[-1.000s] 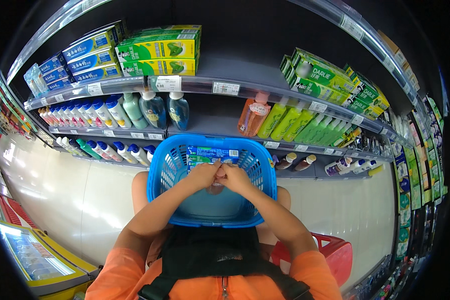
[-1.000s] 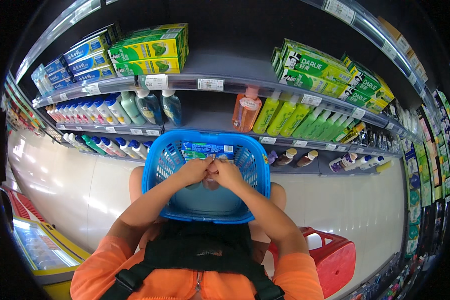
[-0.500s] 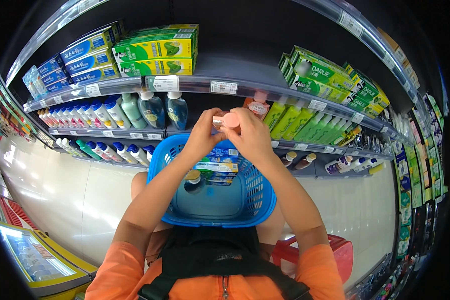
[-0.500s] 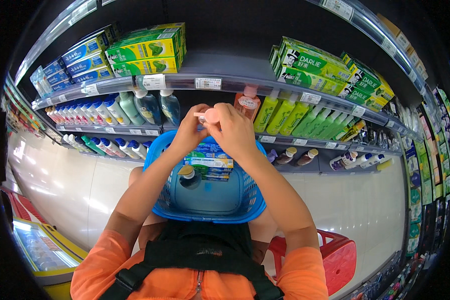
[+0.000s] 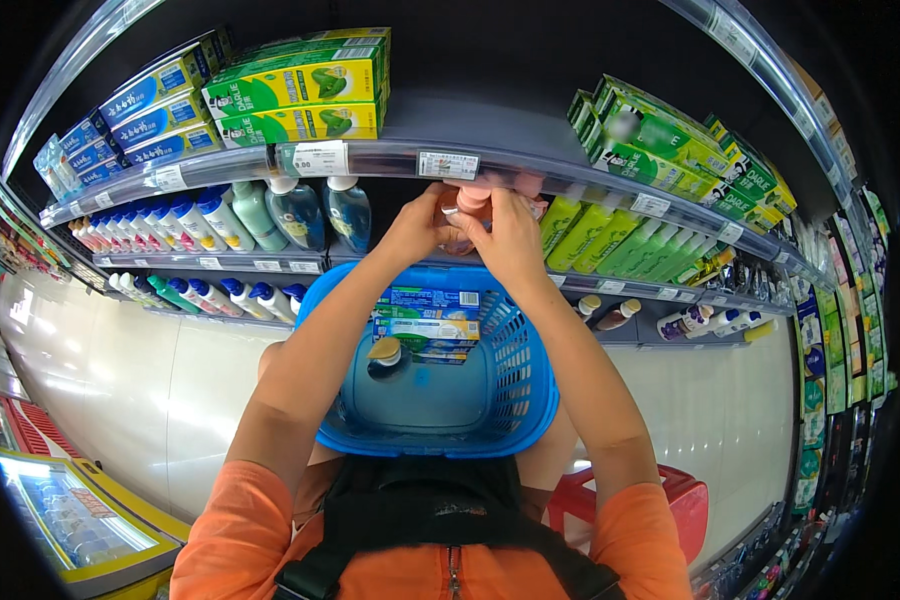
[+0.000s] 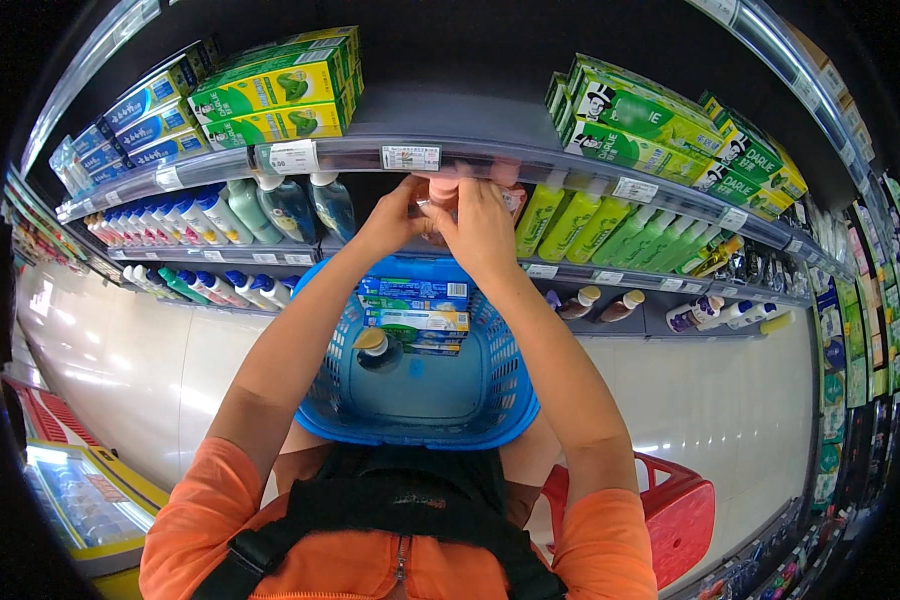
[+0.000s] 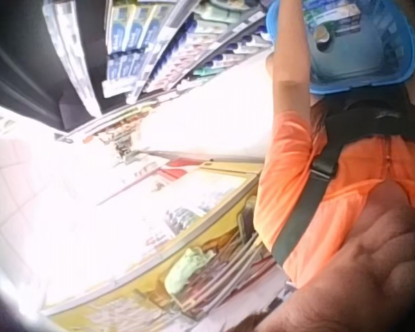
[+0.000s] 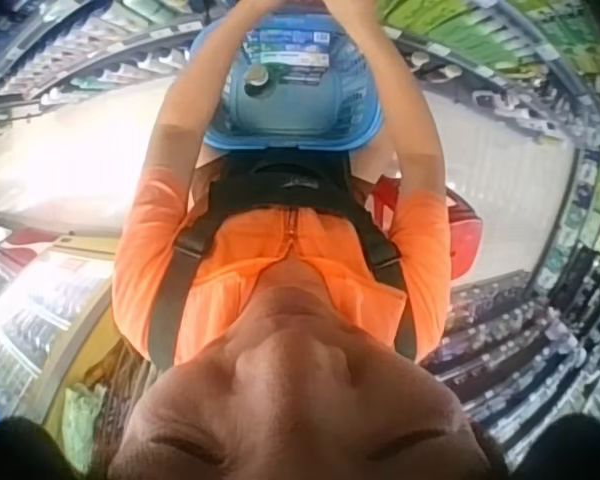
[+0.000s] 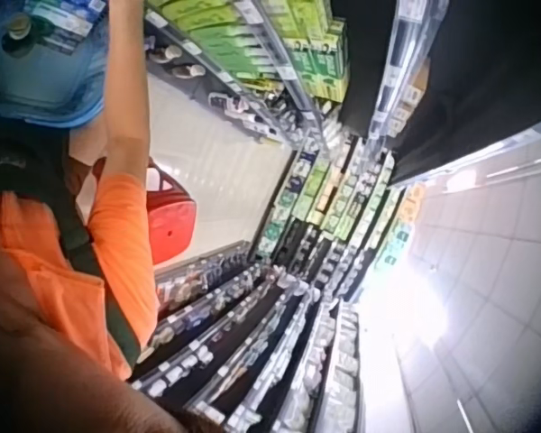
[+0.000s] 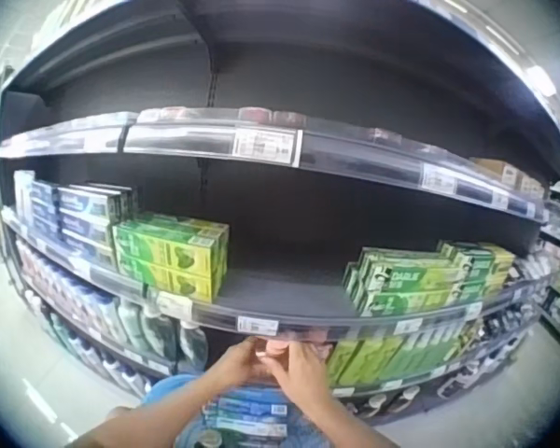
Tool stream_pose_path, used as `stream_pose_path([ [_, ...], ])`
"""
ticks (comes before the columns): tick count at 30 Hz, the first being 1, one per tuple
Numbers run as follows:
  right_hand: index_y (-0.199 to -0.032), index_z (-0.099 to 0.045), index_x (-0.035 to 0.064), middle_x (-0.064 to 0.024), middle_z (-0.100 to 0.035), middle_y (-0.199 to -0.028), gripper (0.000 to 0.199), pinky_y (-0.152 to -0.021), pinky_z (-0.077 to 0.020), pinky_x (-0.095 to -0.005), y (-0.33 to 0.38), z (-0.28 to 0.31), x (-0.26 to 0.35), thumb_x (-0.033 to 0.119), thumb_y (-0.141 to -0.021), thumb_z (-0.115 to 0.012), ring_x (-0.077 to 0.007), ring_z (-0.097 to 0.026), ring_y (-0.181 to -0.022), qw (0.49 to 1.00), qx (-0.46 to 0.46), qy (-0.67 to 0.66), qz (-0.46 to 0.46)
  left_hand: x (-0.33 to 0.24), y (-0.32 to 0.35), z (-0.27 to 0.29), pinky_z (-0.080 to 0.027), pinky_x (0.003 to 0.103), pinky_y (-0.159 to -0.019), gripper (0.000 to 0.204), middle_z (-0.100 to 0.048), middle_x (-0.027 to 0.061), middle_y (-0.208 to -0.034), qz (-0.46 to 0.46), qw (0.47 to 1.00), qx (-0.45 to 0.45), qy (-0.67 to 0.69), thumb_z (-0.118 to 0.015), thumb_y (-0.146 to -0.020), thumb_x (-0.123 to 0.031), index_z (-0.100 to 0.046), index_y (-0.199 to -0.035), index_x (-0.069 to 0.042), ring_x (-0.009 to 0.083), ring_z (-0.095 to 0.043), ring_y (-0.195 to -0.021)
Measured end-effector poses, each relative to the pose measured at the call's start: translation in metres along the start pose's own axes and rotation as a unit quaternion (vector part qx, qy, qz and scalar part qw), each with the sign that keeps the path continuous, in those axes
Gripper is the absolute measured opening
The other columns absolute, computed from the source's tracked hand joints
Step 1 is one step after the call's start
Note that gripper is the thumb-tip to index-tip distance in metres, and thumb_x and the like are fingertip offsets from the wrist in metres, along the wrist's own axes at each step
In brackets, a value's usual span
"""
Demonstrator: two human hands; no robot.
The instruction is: The person sits on a red stool in a supermarket aisle and restocks personal care items. They repeatedly pick up boxes and bottles from a blue basket and place them onto the shelf, then return to the basket for more items.
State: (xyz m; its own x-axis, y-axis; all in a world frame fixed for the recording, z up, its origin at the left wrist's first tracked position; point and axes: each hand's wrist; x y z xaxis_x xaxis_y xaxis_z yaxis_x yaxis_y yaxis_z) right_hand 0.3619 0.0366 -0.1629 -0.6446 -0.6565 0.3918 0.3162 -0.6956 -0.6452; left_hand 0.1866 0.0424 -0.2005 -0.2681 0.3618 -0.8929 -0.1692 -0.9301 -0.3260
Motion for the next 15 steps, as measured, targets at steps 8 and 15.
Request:
stream_pose_path([
  [8,-0.137,-0.044,-0.0023,-0.0282,-0.061,-0.114,0.062,-0.09,-0.0479,-0.0493,-0.001,-0.004,-0.011,0.022,-0.086,-0.071,-0.0456,-0.06,-0.106,1.0,0.015,0.002,-0.027,0.003,-0.016,-0.004,-0.046,0.037,-0.103,0.081,-0.059,0.0188,-0.133,0.074,0.994,0.001,-0.077,-0.083,-0.08,-0.019,-0.037,-0.144,-0.001,0.0285,-0.058,-0.123],
  [15,-0.141,-0.04,-0.0013,-0.0254,-0.054,-0.127,0.061,-0.092,-0.0489,-0.0484,0.017,0.003,-0.001,0.013,-0.087,-0.066,-0.0441,-0.057,-0.111,1.0,0.013,-0.01,0.006,0.032,0.01,0.006,-0.045,0.036,-0.104,0.075,-0.054,0.0192,-0.137,0.023,0.997,-0.008,-0.08,-0.08,-0.082,-0.017,-0.039,-0.143,-0.002,0.0283,-0.054,-0.128],
])
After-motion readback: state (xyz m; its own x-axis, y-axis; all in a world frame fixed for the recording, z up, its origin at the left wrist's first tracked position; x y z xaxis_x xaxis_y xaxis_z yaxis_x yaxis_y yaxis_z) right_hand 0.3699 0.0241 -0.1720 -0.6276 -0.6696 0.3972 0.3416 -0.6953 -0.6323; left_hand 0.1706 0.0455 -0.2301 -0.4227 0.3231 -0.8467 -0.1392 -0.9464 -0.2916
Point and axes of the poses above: each hand's wrist, its own y-axis away from the middle knuckle, its own z-axis out of the back of the hand, x = y × z
